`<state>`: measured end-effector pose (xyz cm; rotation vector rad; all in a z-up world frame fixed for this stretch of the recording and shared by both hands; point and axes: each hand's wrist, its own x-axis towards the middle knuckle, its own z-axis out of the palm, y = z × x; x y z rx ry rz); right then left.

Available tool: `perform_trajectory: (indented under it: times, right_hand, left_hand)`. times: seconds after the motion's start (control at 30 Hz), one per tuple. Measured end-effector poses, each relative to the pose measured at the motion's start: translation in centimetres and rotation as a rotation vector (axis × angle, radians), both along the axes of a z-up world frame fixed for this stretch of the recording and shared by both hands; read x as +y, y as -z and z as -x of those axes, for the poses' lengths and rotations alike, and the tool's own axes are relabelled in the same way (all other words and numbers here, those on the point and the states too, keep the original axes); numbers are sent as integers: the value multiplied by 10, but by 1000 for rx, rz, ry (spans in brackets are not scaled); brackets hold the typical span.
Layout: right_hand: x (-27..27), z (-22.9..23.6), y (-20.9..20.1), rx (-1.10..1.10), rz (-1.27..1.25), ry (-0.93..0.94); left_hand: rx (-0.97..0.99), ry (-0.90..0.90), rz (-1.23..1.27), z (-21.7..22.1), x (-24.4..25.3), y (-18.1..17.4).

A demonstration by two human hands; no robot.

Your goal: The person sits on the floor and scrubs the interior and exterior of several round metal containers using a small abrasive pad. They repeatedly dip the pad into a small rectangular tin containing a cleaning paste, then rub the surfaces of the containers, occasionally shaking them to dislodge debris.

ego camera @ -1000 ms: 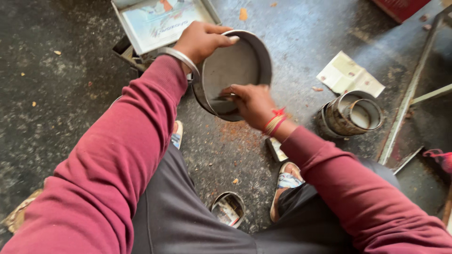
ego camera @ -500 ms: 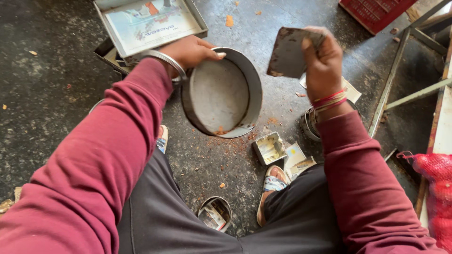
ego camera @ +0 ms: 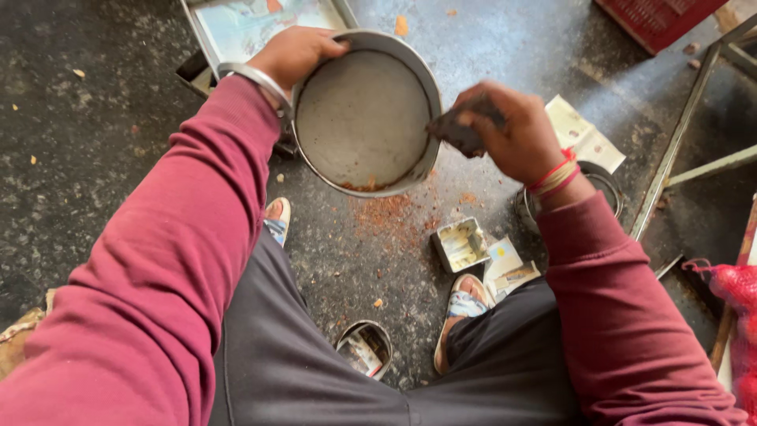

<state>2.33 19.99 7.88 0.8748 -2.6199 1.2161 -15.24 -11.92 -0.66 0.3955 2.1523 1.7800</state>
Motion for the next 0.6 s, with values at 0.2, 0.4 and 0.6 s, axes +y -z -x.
perform_trajectory:
  times: [0.2,0.4,0.6]
  right_hand:
    - [0,-2,1,-56,85,9]
    - [14,7,7,33,191,78]
    - [11,5,14,-23,333,35]
  left_hand:
    - [159,-50,9,13,-26,-8]
    - [-106,96,-83,-18,-12,-30]
    - [-125,114,-361,-32,-15,-48]
